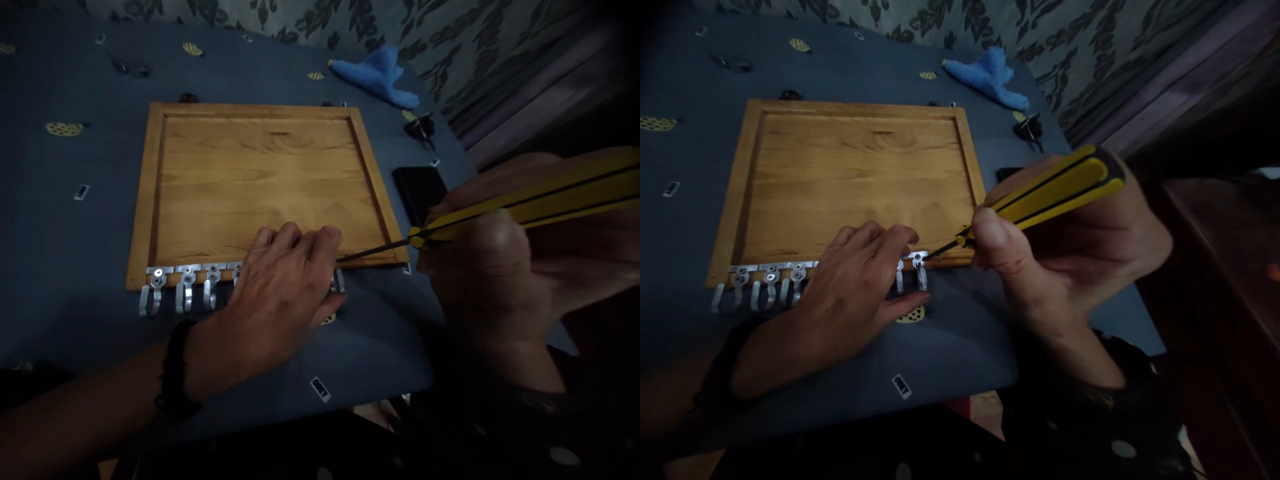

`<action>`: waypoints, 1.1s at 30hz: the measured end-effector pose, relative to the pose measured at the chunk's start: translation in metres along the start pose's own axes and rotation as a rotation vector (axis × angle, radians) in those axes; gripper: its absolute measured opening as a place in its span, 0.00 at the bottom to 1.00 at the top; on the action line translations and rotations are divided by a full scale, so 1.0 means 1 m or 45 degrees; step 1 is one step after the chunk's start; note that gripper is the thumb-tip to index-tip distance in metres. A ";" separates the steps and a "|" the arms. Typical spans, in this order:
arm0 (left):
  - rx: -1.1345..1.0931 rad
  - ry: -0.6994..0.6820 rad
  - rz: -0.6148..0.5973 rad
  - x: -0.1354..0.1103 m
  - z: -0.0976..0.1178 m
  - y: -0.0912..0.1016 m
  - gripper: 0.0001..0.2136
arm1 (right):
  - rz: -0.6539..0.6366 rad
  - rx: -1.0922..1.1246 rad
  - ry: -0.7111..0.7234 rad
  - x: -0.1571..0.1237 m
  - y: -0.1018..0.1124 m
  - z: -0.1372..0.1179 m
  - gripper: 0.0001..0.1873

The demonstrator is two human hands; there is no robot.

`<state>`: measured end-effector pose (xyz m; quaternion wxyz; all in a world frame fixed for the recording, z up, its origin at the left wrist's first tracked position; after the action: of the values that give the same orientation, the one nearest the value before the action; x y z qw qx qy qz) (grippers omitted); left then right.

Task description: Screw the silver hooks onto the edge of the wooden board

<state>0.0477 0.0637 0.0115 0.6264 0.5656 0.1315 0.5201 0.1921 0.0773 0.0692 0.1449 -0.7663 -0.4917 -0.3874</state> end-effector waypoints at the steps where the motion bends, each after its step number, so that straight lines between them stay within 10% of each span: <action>1: 0.001 0.003 -0.006 0.000 0.000 0.000 0.20 | -0.001 -0.062 0.001 0.000 -0.001 -0.001 0.13; 33: 0.016 0.002 -0.017 0.001 0.001 0.000 0.18 | -0.573 0.308 -0.110 0.004 -0.021 0.010 0.06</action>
<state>0.0486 0.0637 0.0120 0.6263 0.5680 0.1391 0.5155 0.1798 0.0962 0.0624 0.1244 -0.6305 -0.6984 -0.3150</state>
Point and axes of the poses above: each hand's wrist, its own x-axis towards the middle knuckle, its own y-axis out of the back of the hand, z = x × y, the point moved 8 cm from there along x, towards the middle knuckle, and after that the axes turned 13 degrees about z, right-handed, at the moved point
